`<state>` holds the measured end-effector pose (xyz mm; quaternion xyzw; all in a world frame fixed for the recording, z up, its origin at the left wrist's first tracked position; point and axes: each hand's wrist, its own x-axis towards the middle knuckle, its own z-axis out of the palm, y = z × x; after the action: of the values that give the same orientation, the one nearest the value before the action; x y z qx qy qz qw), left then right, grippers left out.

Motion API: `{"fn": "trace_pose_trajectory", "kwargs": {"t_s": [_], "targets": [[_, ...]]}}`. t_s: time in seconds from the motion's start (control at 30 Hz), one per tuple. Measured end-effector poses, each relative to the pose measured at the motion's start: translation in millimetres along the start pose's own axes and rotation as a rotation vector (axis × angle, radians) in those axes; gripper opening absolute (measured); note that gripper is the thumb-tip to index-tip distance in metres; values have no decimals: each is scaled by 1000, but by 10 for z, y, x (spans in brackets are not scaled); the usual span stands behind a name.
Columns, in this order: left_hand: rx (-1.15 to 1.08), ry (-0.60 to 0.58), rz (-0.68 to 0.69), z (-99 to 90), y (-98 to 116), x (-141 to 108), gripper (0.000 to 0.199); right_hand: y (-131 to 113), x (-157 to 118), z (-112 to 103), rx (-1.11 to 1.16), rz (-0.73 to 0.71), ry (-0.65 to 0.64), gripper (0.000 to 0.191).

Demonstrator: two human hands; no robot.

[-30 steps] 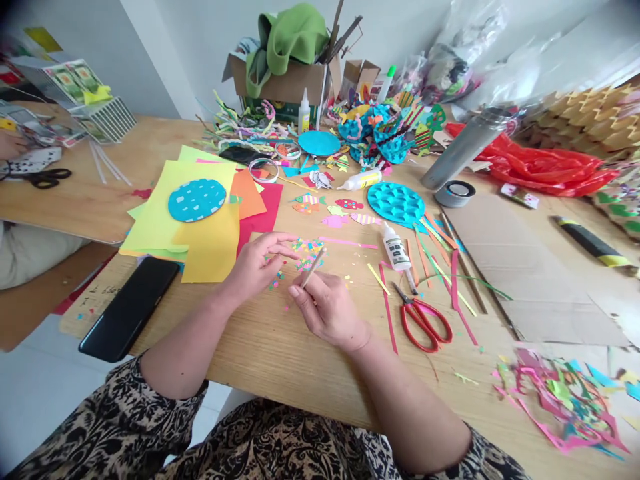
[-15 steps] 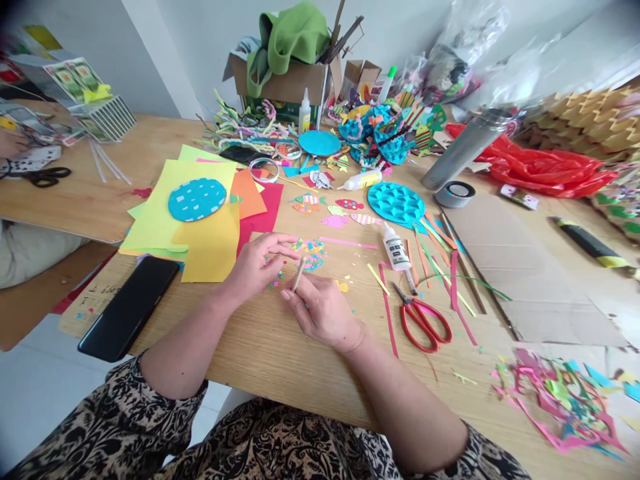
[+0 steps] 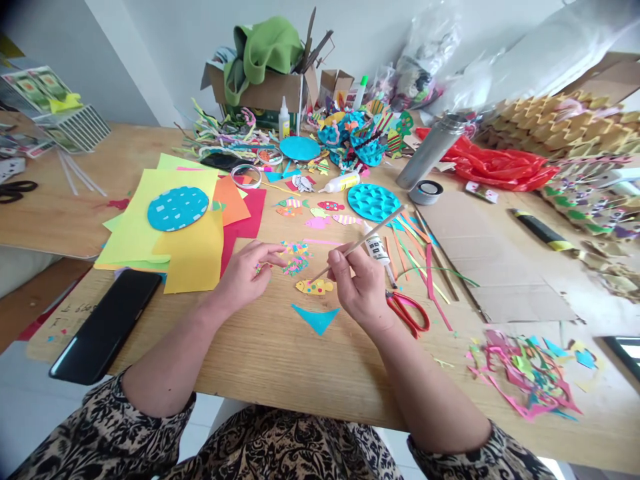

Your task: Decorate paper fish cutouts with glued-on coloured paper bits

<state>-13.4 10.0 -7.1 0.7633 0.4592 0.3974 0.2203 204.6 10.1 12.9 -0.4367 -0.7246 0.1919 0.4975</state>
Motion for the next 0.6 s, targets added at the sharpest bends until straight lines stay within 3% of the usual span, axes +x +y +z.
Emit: {"fn": "trace_pose_trajectory", "kwargs": {"t_s": [0.13, 0.27, 0.6], "targets": [[24, -95, 66, 48, 15, -30, 55, 113, -36, -15, -94, -8, 48, 30], [46, -194, 93, 95, 31, -68, 52, 195, -66, 30, -115, -79, 0, 28], [158, -304, 123, 102, 66, -87, 51, 249, -83, 58, -133, -101, -35, 24]]}}
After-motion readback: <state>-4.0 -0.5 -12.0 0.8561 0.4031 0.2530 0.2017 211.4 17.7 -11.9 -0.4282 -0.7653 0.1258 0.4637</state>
